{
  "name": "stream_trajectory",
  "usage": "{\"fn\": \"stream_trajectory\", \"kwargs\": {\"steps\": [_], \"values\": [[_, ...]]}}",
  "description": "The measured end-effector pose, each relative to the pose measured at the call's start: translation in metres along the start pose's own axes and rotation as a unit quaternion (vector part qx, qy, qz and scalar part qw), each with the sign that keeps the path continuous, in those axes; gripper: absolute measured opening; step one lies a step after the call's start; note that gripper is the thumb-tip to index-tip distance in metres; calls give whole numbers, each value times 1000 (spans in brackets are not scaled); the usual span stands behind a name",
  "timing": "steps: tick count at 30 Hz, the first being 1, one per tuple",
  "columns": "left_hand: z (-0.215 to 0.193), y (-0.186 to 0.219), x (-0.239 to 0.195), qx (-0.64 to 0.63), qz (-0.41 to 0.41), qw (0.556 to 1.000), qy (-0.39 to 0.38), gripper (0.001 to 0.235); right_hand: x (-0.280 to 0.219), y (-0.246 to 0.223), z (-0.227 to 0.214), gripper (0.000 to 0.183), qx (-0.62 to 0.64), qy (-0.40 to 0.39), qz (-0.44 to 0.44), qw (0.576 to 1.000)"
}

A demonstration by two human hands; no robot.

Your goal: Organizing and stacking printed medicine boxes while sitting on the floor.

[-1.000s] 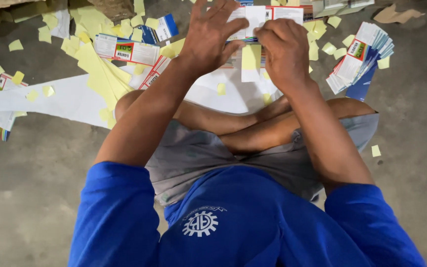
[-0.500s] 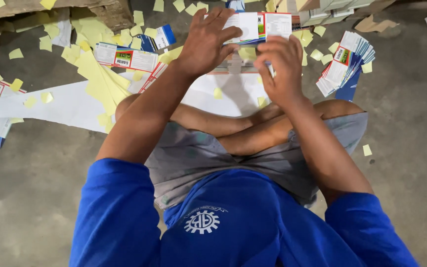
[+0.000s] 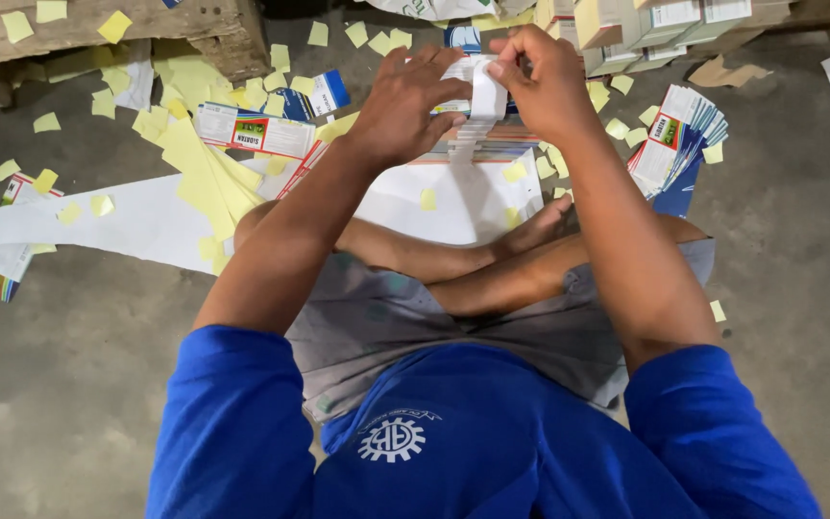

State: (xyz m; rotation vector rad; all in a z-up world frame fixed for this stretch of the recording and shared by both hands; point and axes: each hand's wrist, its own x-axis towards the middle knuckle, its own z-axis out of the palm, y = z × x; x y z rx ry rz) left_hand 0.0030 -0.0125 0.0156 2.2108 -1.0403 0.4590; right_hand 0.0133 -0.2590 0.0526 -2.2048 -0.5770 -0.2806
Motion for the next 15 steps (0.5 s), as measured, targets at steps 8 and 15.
{"fn": "stream_trajectory", "kwargs": {"steps": [8,15], "values": [[2,1,-2,-9,-2,1000,3,32,1,9,9,21,-38,16,-47,998],[3,0,-5,-24,7,1000,5,33,2,4,11,21,-49,21,-46,998]]}}
